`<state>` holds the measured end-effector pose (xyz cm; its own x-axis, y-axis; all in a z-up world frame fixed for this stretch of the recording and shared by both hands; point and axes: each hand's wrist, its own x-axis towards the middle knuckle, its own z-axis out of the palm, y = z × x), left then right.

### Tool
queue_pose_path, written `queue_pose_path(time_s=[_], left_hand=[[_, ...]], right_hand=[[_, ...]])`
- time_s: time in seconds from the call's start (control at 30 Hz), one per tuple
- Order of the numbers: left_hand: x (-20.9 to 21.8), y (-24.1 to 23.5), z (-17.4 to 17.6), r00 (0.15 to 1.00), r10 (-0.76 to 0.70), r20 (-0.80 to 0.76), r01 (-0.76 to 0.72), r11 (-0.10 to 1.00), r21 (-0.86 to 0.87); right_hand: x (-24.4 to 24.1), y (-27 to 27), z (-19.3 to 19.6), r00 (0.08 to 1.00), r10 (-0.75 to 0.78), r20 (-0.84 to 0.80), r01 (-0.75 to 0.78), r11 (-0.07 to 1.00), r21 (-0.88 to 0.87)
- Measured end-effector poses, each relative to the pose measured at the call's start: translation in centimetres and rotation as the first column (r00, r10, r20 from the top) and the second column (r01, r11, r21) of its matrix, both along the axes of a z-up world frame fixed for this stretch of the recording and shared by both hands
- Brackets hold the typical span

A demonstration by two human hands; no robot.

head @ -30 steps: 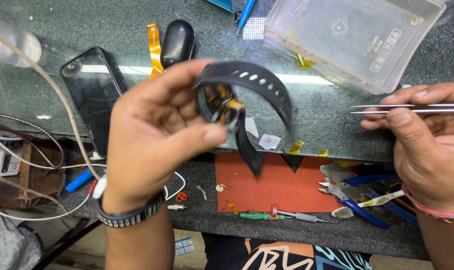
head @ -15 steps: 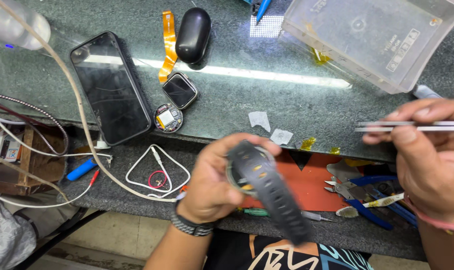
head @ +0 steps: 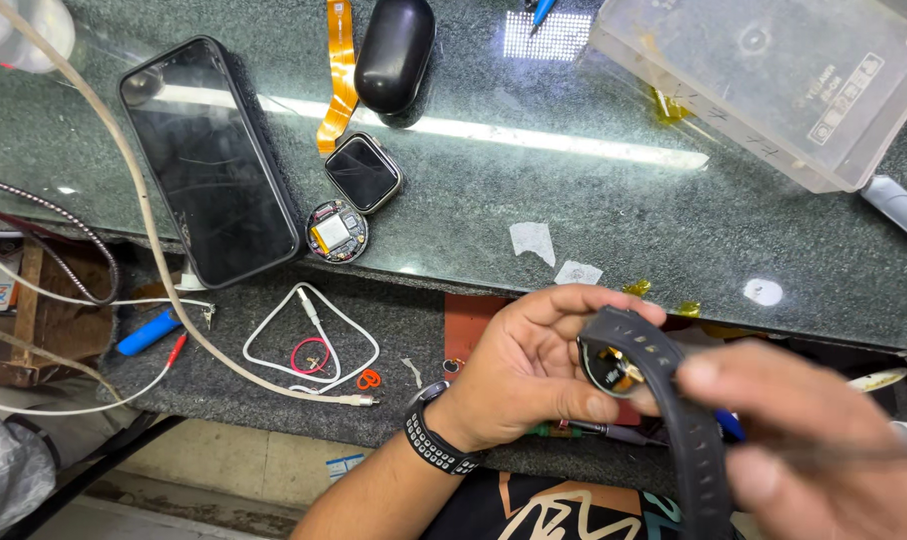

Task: The person uses tweezers to manipulate internal components of a disassembled smartwatch, adjusting and repositioning parts within the watch case. The person holds the watch steady with one hand while using the other to carefully move small components.

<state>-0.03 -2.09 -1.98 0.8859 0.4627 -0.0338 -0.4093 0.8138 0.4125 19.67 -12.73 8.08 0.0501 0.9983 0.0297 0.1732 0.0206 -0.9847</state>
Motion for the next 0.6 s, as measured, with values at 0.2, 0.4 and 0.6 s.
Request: queue_pose_path(time_s=[0.2, 0.4, 0.6], left_hand=[[-0.6, -0.3, 0.1, 0.993, -0.072, 0.093, 0.076, 0.996, -0.040], [-1.3, -0.3, 0.5, 0.980, -0.151, 0.133, 0.155, 0.988, -0.022], [-0.8, 0.0, 1.2, 0.990, -0.139, 0.025, 0.139, 0.990, 0.006]], right_hand=[[2.9, -1.4, -2.8, 0.889, 0.407, 0.209, -0.439, 0.888, 0.138], [4.9, -3.3, -3.9, 0.868, 0.344, 0.359, -0.454, 0.843, 0.290], [0.4, -3.3, -1.6, 0.891, 0.114, 0.439, -0.149, 0.988, 0.047]])
